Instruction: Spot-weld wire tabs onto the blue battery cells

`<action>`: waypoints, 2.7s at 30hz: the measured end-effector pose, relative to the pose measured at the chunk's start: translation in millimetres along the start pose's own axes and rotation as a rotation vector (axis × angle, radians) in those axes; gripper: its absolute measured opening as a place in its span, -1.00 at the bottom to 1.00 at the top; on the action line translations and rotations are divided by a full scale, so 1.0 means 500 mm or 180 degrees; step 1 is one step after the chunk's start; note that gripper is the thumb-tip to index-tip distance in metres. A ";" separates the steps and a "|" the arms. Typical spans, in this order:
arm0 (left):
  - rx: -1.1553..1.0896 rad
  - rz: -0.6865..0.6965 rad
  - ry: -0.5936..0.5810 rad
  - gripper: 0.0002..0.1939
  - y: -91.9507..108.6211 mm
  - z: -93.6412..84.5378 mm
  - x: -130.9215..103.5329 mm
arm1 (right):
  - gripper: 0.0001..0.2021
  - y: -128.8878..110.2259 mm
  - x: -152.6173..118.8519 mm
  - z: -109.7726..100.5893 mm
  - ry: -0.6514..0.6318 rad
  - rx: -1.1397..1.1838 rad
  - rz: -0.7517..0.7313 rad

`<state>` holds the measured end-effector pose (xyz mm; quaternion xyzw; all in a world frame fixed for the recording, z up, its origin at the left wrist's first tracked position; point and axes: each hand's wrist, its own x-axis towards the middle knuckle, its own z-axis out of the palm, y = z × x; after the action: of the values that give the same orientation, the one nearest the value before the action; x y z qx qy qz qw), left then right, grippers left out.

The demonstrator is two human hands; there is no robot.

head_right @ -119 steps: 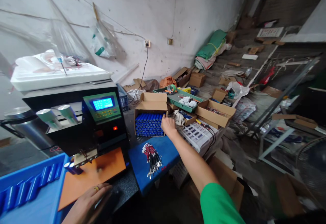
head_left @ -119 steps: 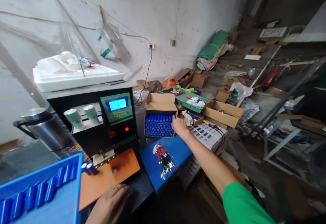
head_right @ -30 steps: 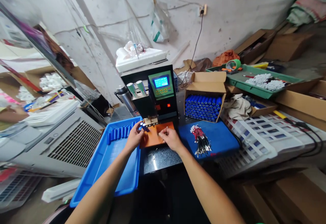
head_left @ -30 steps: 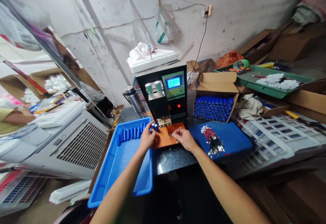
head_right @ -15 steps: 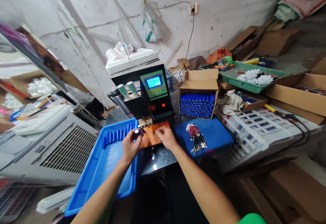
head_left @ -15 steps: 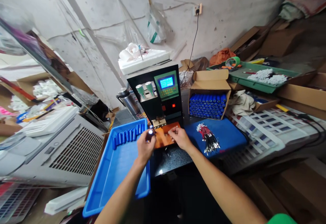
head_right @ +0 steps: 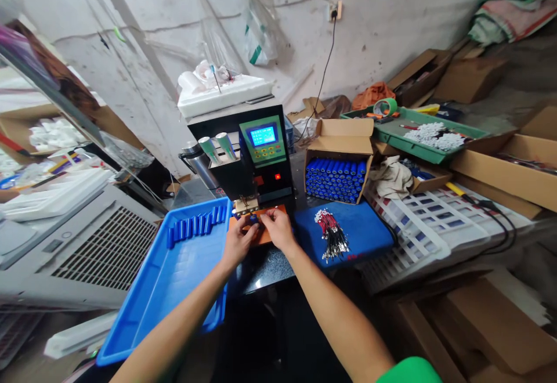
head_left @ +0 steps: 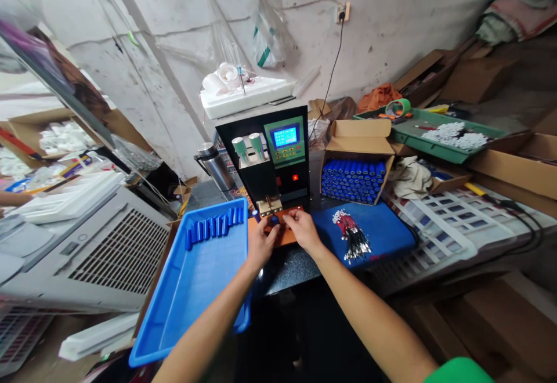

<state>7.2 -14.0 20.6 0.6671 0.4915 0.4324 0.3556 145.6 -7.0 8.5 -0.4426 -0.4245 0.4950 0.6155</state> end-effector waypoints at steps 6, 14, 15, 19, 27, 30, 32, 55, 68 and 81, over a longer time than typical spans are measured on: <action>-0.0021 -0.0002 0.0031 -0.66 -0.004 0.001 0.001 | -0.74 0.005 0.013 0.010 -0.0118 -0.0161 -0.0060; -0.0017 -0.0069 0.0037 -0.60 -0.017 0.001 0.003 | -0.76 0.013 0.019 0.013 -0.0058 -0.0698 -0.0205; -0.0019 -0.0065 0.0037 -0.60 -0.018 0.001 0.003 | -0.76 0.013 0.019 0.014 -0.0053 -0.0723 -0.0216; -0.0036 -0.0017 0.0049 -0.61 -0.015 0.002 0.003 | -0.77 0.013 0.019 0.015 -0.0022 -0.0746 -0.0168; -0.0145 -0.0064 0.0045 -0.61 -0.013 0.002 0.002 | -0.78 0.009 0.020 0.016 -0.0024 -0.0753 -0.0132; -0.0142 -0.0059 0.0038 -0.61 -0.013 0.002 0.002 | -0.79 0.010 0.021 0.015 -0.0023 -0.0769 -0.0193; -0.0136 -0.0066 0.0033 -0.62 -0.012 0.002 0.002 | -0.79 0.011 0.021 0.015 -0.0022 -0.0829 -0.0198; 0.0003 0.0128 0.0105 -0.71 -0.016 0.004 0.003 | -0.76 0.014 -0.002 -0.026 -0.0396 -0.1243 -0.0421; 0.0731 0.0107 0.0296 -0.69 -0.006 -0.036 -0.010 | -0.63 0.002 0.011 -0.044 -0.0570 -0.0457 0.0142; 0.1274 0.0615 -0.0426 -0.76 -0.011 -0.052 -0.012 | -0.67 -0.004 0.012 -0.043 -0.0400 -0.0173 0.0378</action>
<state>-19.7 -17.0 24.2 0.7954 0.4766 0.3132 0.2050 167.9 -4.1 5.7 -0.4515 -0.4486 0.5458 0.5450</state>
